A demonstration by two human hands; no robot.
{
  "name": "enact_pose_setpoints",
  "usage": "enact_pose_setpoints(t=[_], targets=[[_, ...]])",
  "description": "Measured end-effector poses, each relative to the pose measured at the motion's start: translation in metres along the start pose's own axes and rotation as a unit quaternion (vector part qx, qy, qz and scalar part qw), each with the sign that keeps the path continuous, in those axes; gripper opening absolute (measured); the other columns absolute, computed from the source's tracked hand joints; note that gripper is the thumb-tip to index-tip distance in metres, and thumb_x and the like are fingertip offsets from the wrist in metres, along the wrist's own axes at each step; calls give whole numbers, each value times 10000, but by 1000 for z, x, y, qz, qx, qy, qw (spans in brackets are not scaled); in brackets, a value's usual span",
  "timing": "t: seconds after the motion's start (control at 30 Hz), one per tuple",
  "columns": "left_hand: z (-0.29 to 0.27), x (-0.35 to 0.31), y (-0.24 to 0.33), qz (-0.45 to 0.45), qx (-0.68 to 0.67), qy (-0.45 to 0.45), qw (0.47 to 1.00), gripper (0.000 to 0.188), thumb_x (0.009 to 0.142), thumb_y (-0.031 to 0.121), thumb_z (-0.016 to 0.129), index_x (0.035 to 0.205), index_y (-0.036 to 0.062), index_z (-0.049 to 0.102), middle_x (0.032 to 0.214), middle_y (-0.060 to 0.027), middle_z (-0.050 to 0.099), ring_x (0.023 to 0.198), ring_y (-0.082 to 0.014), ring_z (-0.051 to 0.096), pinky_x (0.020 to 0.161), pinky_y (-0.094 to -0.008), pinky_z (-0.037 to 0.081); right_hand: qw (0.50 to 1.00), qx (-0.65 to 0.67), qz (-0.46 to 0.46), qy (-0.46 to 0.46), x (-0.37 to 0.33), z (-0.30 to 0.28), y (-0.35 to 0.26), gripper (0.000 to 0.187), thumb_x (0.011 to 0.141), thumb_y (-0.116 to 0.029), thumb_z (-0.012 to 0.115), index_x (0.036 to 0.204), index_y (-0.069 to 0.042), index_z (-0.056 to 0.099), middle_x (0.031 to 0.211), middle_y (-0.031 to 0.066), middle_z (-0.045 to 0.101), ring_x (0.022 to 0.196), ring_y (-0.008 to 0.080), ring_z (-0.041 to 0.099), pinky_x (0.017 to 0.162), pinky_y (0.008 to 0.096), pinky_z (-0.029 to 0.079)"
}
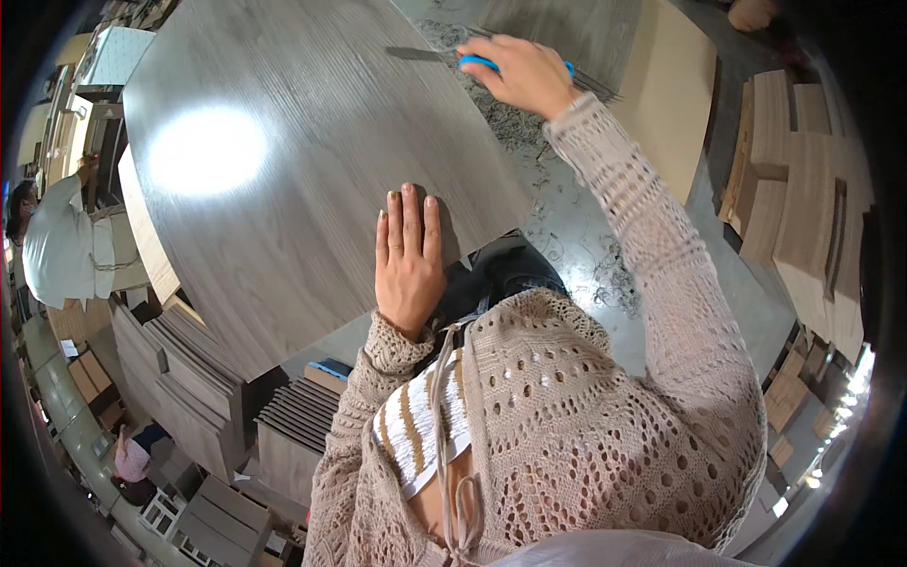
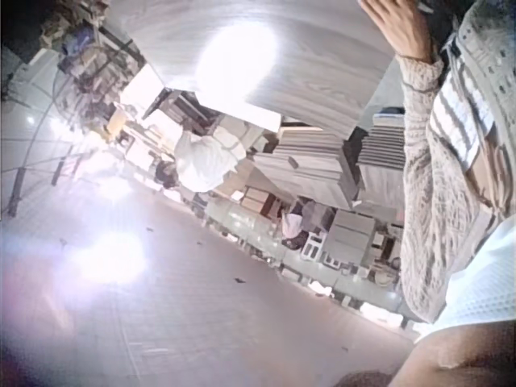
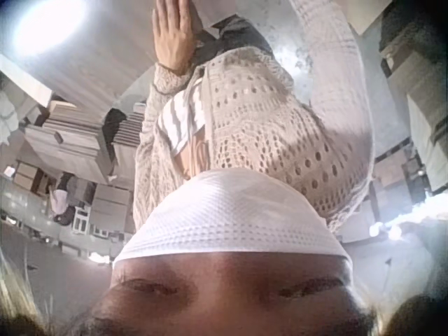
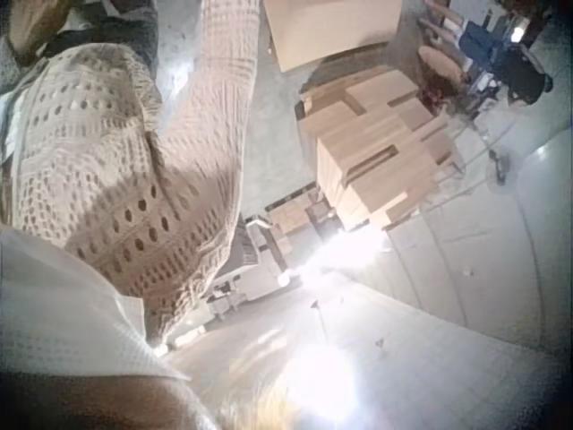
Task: Trim the edges of wood veneer furniture panels using a blue utility knife.
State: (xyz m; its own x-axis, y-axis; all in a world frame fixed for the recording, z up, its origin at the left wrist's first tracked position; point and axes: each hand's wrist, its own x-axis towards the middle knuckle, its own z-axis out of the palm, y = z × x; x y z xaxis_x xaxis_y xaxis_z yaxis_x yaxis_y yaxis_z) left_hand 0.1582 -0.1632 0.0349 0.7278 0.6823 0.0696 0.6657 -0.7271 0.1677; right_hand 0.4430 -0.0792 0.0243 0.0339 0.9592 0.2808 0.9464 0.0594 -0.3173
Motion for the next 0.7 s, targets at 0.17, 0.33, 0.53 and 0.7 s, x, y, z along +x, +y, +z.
enact_pose_setpoints(t=[0.17,0.33,0.53,0.7], targets=[[2,2,-1,-16,21,-7,1000,575,819,32,486,1381,51,367,1453,-176,320,1350,-314,308,1102,-427,260,1000,13,7,-27,76,17,9,288,891,-461,492,1035,-246,617,864,55,671,810,280,644,683,431,505],[-3,-1,-2,-49,10,-8,999,590,794,46,497,1372,63,382,1455,-154,328,1352,-295,311,1104,-414,258,997,77,9,-7,153,28,2,260,824,-326,566,1005,-151,631,912,151,662,880,348,621,750,456,482],[8,7,-6,-40,-40,11,998,573,843,93,457,1403,72,336,1473,-140,297,1363,-259,294,1119,-391,235,999,0,22,-27,245,77,50,353,871,-511,485,1081,-254,604,975,132,664,919,360,615,759,451,488],[20,1,-5,-54,-31,-1,998,561,888,132,401,1433,97,270,1508,-103,220,1395,-217,210,1144,-362,186,999,-6,26,-19,298,116,66,355,877,-472,491,1085,-199,579,989,186,637,944,411,581,763,478,467]])
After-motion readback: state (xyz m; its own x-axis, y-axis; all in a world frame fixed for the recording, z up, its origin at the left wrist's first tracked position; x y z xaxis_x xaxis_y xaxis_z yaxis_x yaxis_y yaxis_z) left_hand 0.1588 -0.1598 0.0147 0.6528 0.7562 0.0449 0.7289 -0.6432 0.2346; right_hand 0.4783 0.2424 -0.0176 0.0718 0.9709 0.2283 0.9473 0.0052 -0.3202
